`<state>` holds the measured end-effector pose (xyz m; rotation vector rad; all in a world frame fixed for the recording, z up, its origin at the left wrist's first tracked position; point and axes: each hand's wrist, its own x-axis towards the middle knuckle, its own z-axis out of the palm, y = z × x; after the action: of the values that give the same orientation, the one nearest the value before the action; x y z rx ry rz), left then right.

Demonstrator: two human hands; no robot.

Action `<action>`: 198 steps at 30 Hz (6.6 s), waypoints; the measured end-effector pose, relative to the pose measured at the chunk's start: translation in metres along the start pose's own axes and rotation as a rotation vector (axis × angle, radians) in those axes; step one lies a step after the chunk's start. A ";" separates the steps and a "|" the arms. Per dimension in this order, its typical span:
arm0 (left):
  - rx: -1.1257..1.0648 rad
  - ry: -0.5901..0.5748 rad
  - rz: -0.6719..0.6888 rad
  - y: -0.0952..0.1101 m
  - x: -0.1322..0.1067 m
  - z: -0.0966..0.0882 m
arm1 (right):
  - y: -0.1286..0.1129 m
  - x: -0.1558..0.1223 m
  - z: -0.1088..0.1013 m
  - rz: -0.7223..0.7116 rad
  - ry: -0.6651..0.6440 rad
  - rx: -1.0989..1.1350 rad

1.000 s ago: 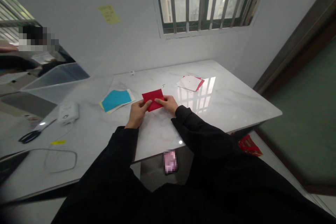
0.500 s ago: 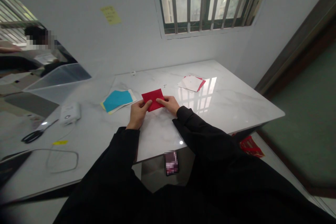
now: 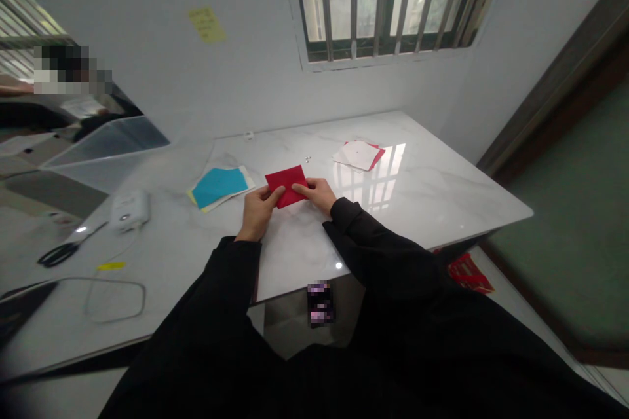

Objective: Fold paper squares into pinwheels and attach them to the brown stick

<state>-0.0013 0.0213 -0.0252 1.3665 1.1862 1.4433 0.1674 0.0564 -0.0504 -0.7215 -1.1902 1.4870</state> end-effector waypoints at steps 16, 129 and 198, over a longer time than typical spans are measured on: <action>0.059 -0.006 -0.017 0.001 -0.002 -0.002 | 0.002 0.000 0.003 0.030 0.038 0.017; 0.183 -0.147 -0.164 -0.002 -0.032 -0.018 | 0.002 -0.041 0.012 -0.230 0.067 -0.645; 0.041 -0.156 -0.145 0.004 -0.037 -0.008 | 0.000 -0.040 0.019 -0.081 0.019 -0.239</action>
<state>-0.0052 -0.0162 -0.0300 1.3655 1.1937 1.1955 0.1614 0.0131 -0.0501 -0.8359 -1.3814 1.2813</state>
